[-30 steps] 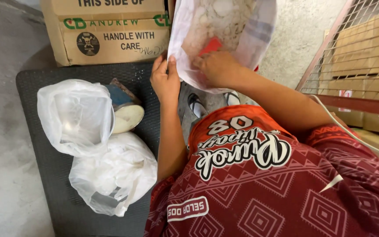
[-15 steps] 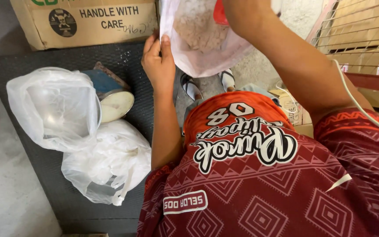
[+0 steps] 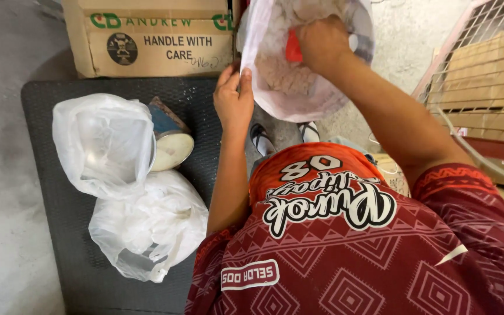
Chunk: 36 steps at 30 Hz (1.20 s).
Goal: Scooping powder from a large bag into small plastic bags, weighing them, and then packing the small bags into a cardboard box.
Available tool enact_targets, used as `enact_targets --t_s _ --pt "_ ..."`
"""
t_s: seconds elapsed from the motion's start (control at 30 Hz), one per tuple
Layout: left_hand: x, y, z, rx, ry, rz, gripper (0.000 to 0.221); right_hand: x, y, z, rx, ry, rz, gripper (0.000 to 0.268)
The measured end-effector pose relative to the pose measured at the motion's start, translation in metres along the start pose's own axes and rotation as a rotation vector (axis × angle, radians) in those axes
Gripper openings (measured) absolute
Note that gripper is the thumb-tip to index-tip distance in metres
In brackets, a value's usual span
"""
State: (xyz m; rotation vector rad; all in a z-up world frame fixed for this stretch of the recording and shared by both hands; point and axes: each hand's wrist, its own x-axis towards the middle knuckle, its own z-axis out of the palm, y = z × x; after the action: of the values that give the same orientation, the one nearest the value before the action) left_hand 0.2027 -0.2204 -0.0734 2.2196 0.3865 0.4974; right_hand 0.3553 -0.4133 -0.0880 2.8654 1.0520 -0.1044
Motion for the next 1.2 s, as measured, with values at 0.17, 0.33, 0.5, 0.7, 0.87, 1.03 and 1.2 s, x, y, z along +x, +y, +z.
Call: enact_targets --t_s 0.17,0.33,0.5,0.7,0.87,1.03,1.2 --pt "0.001 -0.003 0.001 0.029 -0.015 0.026 0.032 -0.018 0.008 0.013 0.077 0.194 -0.040 0.014" --pt "0.001 -0.003 0.000 0.059 -0.015 0.043 0.032 -0.032 0.016 -0.028 0.195 0.118 0.048 0.023" --pt "0.000 0.006 -0.005 0.054 -0.038 0.001 0.031 -0.013 0.007 0.019 -0.143 -0.092 -0.091 0.013" --pt "0.001 0.007 -0.009 0.097 -0.049 -0.050 0.032 -0.011 0.017 -0.023 0.267 0.177 -0.043 0.022" --pt "-0.003 0.007 -0.002 0.075 -0.022 -0.064 0.033 -0.006 0.017 -0.006 0.217 0.152 -0.038 0.019" --pt "-0.003 0.006 0.000 0.087 -0.006 -0.083 0.033 -0.015 0.017 -0.009 0.273 0.215 -0.101 0.021" --pt "-0.002 0.010 0.006 0.053 0.024 -0.071 0.032 -0.013 0.006 -0.018 0.345 0.263 -0.152 0.024"
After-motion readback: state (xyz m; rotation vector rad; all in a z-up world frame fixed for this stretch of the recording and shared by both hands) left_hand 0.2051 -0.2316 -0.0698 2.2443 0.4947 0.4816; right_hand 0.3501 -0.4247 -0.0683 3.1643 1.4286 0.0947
